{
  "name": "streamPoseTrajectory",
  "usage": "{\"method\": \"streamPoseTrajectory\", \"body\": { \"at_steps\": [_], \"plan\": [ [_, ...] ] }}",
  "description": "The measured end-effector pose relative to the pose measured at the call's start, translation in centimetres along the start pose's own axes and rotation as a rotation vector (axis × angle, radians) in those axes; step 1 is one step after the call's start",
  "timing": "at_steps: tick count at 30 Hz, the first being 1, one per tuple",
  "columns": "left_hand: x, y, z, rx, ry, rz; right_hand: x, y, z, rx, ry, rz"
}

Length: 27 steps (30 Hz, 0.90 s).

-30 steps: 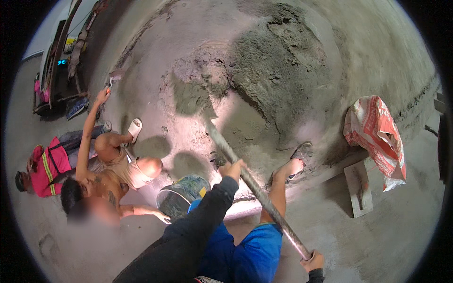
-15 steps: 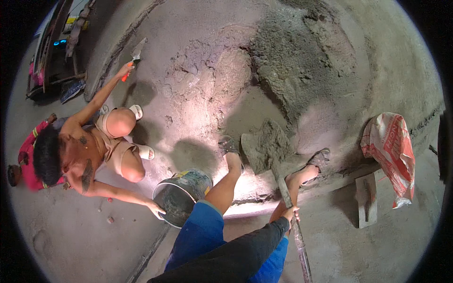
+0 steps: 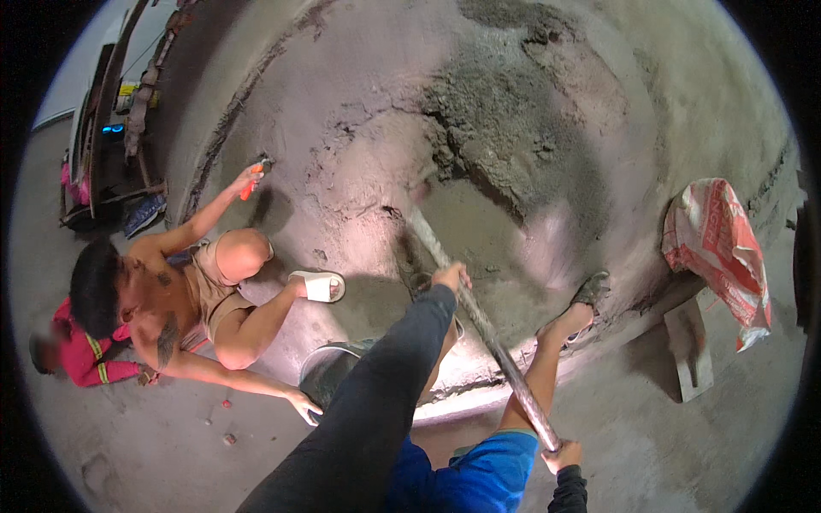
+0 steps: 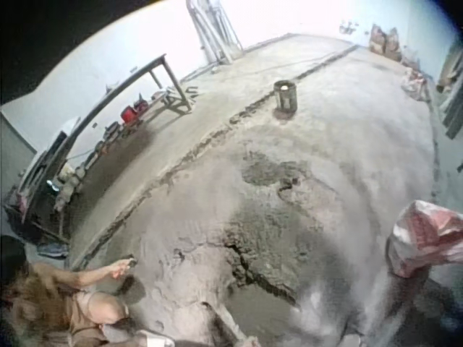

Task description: The person uses a hoe to spread and level wet concrete on the floor. They then use a long metal straightedge to smooth the surface, scraping off excess material. Another person assists by pouring water from a bucket and sweeping nearby.

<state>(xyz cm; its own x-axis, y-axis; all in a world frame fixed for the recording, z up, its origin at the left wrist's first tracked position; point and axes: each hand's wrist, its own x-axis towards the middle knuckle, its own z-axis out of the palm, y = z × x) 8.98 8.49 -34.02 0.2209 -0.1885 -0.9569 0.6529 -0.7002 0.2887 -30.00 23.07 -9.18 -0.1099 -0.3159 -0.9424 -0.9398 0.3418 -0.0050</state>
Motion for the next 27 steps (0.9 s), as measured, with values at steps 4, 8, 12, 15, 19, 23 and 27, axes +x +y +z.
{"method": "streamPoseTrajectory", "body": {
  "at_steps": [4,8,12,15,19,23,27],
  "plan": [
    [-2.7,-3.6,-3.4,0.259,0.191,0.153,-2.2,4.2,-3.4,0.485,-0.673,0.185],
    [-6.1,2.8,0.2,0.458,0.178,0.305,-7.9,1.9,-5.9,0.905,-1.091,0.342],
    [-6.5,7.8,4.8,0.065,0.187,0.249,-9.4,0.4,-12.0,1.122,-1.277,0.289],
    [-10.5,5.3,6.7,0.133,0.119,0.288,-11.5,4.6,-13.4,1.358,-1.328,0.322],
    [-10.4,1.8,6.6,0.299,0.223,0.236,-14.7,2.5,-14.8,1.390,-1.274,0.522],
    [-9.1,3.9,7.2,0.410,0.265,0.160,-13.5,1.7,-14.5,1.578,-1.552,0.514],
    [-17.7,-0.9,8.5,-0.014,0.034,0.158,-14.6,9.6,-13.5,0.916,-1.152,0.297]
  ]
}}
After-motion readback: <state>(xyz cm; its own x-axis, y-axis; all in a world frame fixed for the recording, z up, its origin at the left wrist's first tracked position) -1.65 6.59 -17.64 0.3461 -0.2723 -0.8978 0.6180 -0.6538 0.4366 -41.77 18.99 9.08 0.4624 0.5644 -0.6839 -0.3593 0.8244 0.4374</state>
